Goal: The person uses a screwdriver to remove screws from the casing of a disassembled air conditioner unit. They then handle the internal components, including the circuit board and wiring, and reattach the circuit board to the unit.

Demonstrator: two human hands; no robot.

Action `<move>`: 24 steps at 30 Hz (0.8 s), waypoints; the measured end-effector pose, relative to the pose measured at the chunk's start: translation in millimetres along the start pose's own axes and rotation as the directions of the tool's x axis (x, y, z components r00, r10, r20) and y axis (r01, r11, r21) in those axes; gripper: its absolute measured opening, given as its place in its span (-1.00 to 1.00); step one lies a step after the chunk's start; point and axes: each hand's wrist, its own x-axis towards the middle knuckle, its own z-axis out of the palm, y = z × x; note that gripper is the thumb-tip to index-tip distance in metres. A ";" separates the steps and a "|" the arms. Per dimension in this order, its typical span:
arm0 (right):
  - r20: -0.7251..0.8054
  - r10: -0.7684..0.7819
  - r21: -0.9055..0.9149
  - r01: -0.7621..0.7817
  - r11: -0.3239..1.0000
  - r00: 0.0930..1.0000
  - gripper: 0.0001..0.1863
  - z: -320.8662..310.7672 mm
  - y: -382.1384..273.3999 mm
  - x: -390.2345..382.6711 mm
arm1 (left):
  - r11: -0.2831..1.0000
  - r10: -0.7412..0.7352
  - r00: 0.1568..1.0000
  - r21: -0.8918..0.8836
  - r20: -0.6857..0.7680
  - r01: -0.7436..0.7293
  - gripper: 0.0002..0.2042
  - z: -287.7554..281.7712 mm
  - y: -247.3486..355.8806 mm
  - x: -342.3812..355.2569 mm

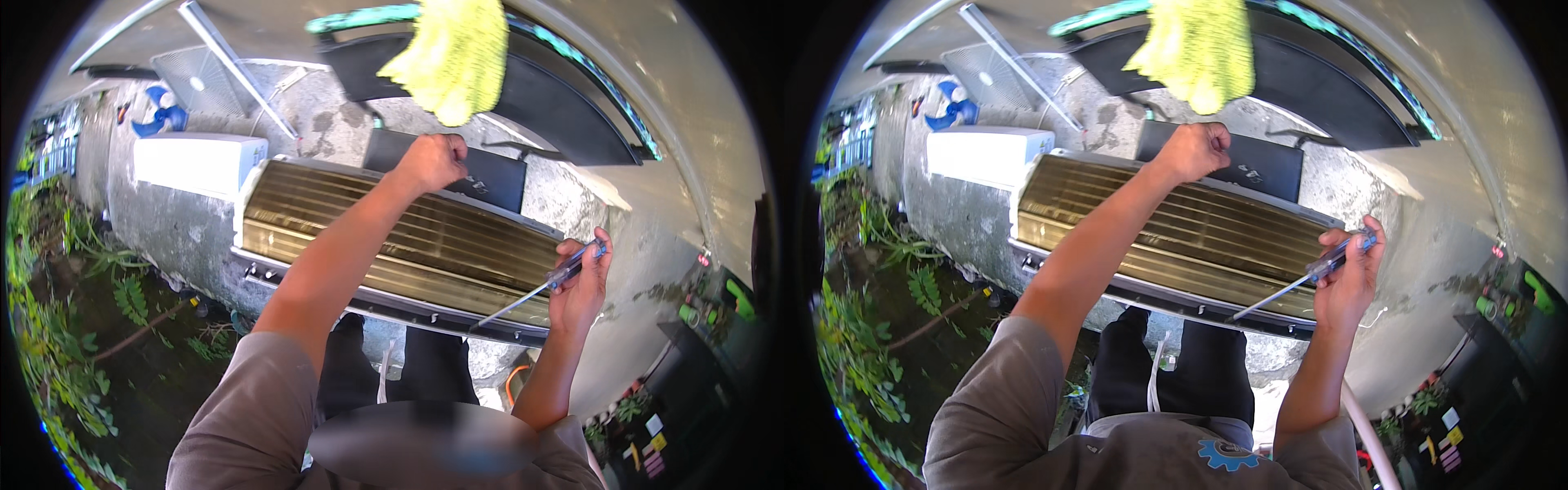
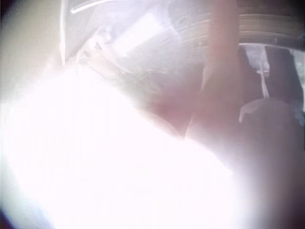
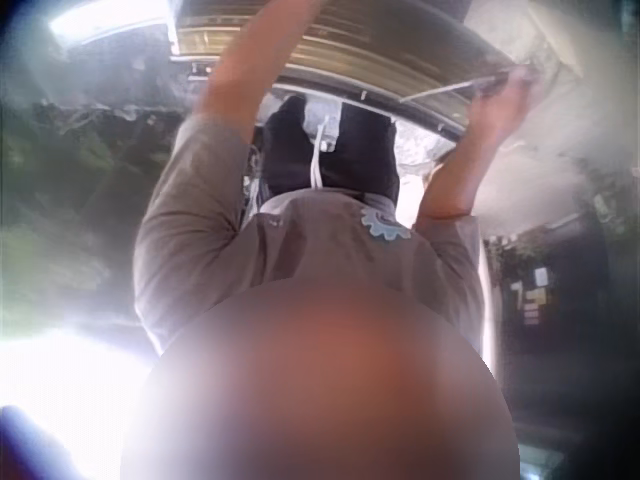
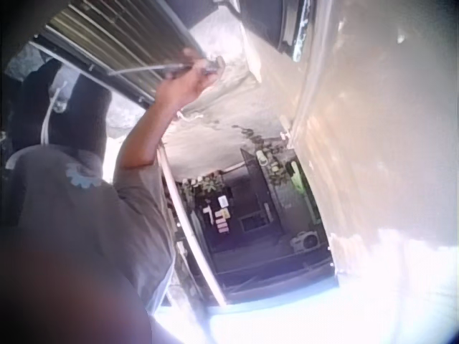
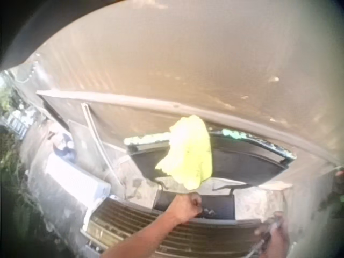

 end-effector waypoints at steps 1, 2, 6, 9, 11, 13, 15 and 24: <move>0.007 -0.022 -0.003 0.022 1.000 1.000 -0.60 9.3 -2.1 -5.8 | 0.982 -0.007 0.995 -0.187 -0.097 -0.012 -0.74 -13.1 7.7 -27.5; 0.017 -0.043 -0.004 0.043 0.999 0.999 -0.60 20.1 -3.3 -13.2 | 0.958 -0.052 0.992 -0.287 -0.116 0.016 -0.76 -25.0 13.1 -60.5; 0.104 -0.070 0.025 0.067 0.997 0.992 -0.59 74.4 0.1 -55.7 | 0.631 -0.197 0.977 -0.774 -0.085 0.060 -0.83 -51.6 11.1 -212.7; 0.190 -0.050 0.003 0.050 0.999 0.981 -0.60 117.8 15.8 -101.5 | 0.341 -0.273 0.960 -0.939 -0.057 0.041 -0.86 -55.6 -15.6 -320.6; 0.253 -0.034 -0.029 0.043 0.999 0.967 -0.61 146.7 35.4 -139.2 | 0.306 -0.309 0.949 -0.951 -0.057 0.043 -0.81 -56.3 -40.4 -383.0; 0.320 -0.004 -0.059 0.024 0.998 0.947 -0.61 176.0 57.8 -178.0 | 0.202 -0.348 0.934 -0.979 -0.080 -0.008 -0.80 -56.8 -63.2 -438.1; 0.366 0.027 -0.088 0.006 0.996 0.930 -0.61 204.8 80.1 -217.9 | 0.146 -0.383 0.917 -0.988 -0.106 -0.054 -0.80 -60.6 -83.7 -485.4; 0.541 0.051 -0.138 0.028 0.990 0.839 -0.61 311.5 124.4 -293.6 | 0.047 -0.499 0.843 -0.977 -0.202 -0.206 -0.82 -95.0 -149.5 -581.1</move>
